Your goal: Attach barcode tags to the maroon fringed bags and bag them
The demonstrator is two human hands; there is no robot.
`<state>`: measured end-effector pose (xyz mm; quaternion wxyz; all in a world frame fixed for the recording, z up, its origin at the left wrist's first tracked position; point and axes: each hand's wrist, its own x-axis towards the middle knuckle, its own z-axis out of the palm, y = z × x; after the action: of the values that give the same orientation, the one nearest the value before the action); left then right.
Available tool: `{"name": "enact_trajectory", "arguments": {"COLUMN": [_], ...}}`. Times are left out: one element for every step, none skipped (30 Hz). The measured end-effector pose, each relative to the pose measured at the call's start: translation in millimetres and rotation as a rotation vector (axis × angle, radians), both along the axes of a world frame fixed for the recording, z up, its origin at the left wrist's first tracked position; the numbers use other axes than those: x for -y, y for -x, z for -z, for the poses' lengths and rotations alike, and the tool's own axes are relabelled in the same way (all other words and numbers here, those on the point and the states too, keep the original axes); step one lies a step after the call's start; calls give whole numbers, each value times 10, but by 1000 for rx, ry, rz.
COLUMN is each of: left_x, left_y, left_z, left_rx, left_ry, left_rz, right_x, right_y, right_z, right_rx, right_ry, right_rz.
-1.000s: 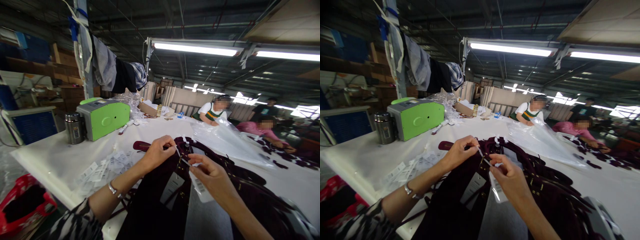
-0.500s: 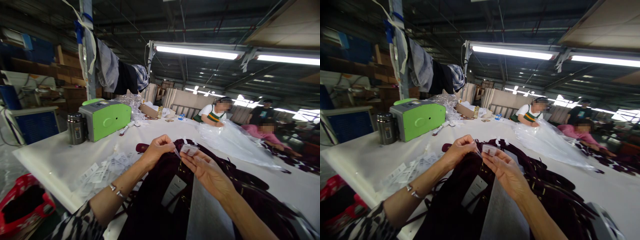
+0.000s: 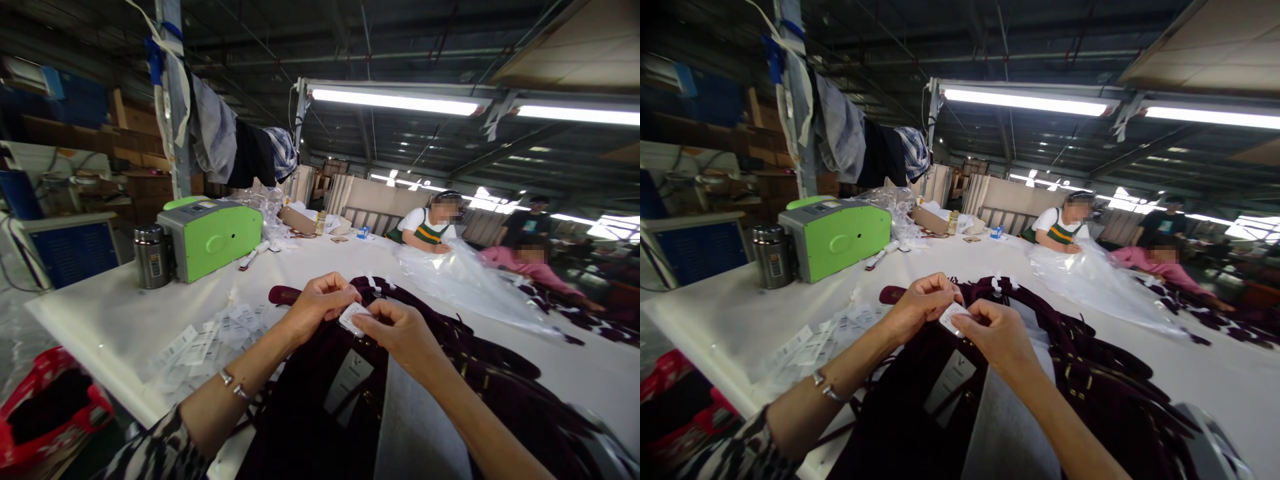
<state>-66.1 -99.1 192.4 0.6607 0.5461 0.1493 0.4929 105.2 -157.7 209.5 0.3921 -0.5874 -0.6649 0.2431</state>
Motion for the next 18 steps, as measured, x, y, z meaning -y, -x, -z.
{"name": "enact_trajectory", "arguments": {"left_x": [7, 16, 29, 46, 70, 101, 138, 178, 217, 251, 277, 293, 299, 297, 290, 280, 271, 265], "left_y": [-4, -4, 2, 11, 23, 34, 45, 52, 56, 56, 54, 50, 46, 42, 40, 40, 45, 56], "left_z": [3, 6, 10, 16, 27, 43, 64, 89, 115, 140, 160, 172, 175, 168, 152, 130, 103, 76], "left_rx": [-24, -60, -112, -176, -251, -329, -399, -449, -479, -489, -484, -464, -437, -415, -408, -425, -464, -514], "left_ry": [-62, -143, -239, -348, -464, -574, -666, -734, -766, -753, -687, -581, -460, -346, -268, -244, -274, -337], "left_rz": [-19, -50, -95, -156, -229, -307, -378, -435, -472, -489, -489, -477, -451, -415, -375, -346, -342, -373], "right_x": [-36, -74, -111, -141, -161, -170, -167, -153, -132, -107, -82, -60, -42, -29, -21, -19, -21, -27], "right_y": [3, -1, -10, -20, -28, -34, -37, -36, -34, -31, -29, -29, -30, -33, -37, -43, -51, -62], "right_z": [-10, -12, -7, 5, 22, 43, 65, 87, 106, 123, 135, 144, 151, 158, 165, 173, 183, 194], "right_rx": [43, 71, 85, 86, 76, 58, 32, -3, -44, -89, -135, -180, -217, -242, -256, -258, -253, -250], "right_ry": [18, 33, 40, 37, 25, 3, -21, -39, -48, -51, -49, -45, -37, -29, -22, -12, 2, 12], "right_rz": [-11, -26, -37, -35, -18, 8, 35, 58, 73, 79, 78, 72, 61, 44, 26, 7, -11, -27]}}
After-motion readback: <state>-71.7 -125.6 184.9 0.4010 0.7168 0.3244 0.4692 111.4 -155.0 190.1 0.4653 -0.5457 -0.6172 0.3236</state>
